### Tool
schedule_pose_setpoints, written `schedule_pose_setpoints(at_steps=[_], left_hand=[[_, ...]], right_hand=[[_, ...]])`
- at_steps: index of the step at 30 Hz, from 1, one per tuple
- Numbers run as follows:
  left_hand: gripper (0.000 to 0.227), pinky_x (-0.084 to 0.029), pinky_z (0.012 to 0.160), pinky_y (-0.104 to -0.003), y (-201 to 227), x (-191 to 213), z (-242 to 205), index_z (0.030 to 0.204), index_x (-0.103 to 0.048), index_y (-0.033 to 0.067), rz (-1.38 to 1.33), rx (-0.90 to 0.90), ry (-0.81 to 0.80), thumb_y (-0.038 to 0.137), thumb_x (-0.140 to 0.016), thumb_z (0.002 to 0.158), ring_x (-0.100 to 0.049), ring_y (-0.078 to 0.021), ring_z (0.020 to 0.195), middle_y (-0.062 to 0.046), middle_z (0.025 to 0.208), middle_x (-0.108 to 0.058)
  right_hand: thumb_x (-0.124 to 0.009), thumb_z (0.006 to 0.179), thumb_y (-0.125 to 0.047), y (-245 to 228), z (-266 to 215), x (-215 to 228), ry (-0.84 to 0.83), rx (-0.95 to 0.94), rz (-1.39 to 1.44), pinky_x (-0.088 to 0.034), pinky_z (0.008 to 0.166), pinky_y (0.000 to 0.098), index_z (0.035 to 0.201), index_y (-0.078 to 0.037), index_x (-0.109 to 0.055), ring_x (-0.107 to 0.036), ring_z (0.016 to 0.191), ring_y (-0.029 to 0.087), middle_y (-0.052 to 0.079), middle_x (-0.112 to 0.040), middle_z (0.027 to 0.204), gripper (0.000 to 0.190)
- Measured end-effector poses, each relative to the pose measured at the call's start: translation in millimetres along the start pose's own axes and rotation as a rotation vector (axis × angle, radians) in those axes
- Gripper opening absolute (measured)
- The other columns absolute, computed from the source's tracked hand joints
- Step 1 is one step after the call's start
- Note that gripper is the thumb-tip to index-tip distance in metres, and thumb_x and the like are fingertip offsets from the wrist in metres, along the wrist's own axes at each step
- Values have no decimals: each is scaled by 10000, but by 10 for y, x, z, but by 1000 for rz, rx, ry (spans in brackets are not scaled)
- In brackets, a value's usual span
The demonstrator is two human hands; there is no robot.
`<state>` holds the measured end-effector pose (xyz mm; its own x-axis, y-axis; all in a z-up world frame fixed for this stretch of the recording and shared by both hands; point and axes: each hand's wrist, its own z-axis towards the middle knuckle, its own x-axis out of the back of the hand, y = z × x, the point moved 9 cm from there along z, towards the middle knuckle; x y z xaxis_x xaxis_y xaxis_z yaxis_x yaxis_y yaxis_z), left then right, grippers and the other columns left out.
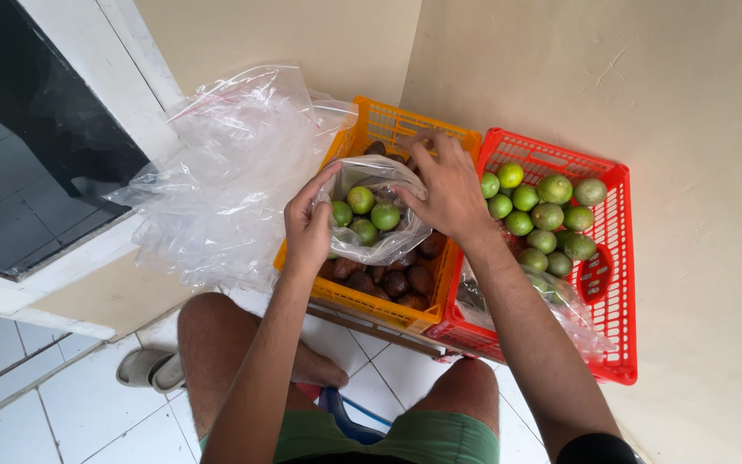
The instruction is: A person is manually sorting limes from a plastic crate and placing them into a zip-lock plastic bag while sitting on the floor.
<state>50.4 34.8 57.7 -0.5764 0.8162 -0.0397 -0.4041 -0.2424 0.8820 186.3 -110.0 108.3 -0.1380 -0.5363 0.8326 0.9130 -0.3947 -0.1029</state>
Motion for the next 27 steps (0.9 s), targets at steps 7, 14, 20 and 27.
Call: schedule_pose_setpoints(at_steps=[7,14,20,27], left_hand=[[661,-360,1138,-569,758,-96,142,1419,-582,60,358,99,-151,-119,-410,807,-452,-407,1386,-234,1528,-471],[564,-544,905,-562,281,231,723,1419,-474,174,1010,290,-327,16,-553,883,-609,-451,1182,-290,1415,-500],[409,-622,699,-441,-349,329,1127,1160,-668,-15,809,510,-407,234,-695,837,-700,-313,849,-189,983,-642],[508,-615,866,-339,-141,59,1007,1254,-588,-66,149,737,-464,198,-753,852,-709,-147,864,-68,1007,-576]], right_hand=[[-689,909,-307,539,-254,-494,-331,-434,480,-555,854,540,1129,-117,-726,-705,1009,460,221,-747,998,293],[-690,933,-275,892,-302,-743,-219,-833,1297,-655,620,270,1112,-55,-690,-735,730,128,50,-700,893,283],[-737,905,-301,823,-242,-478,-209,-781,1505,-663,667,278,1135,-39,-654,-769,762,145,75,-739,932,358],[-750,897,-143,997,-185,-395,-26,-689,1497,-651,705,272,1032,-62,-699,-771,775,123,40,-756,876,165]])
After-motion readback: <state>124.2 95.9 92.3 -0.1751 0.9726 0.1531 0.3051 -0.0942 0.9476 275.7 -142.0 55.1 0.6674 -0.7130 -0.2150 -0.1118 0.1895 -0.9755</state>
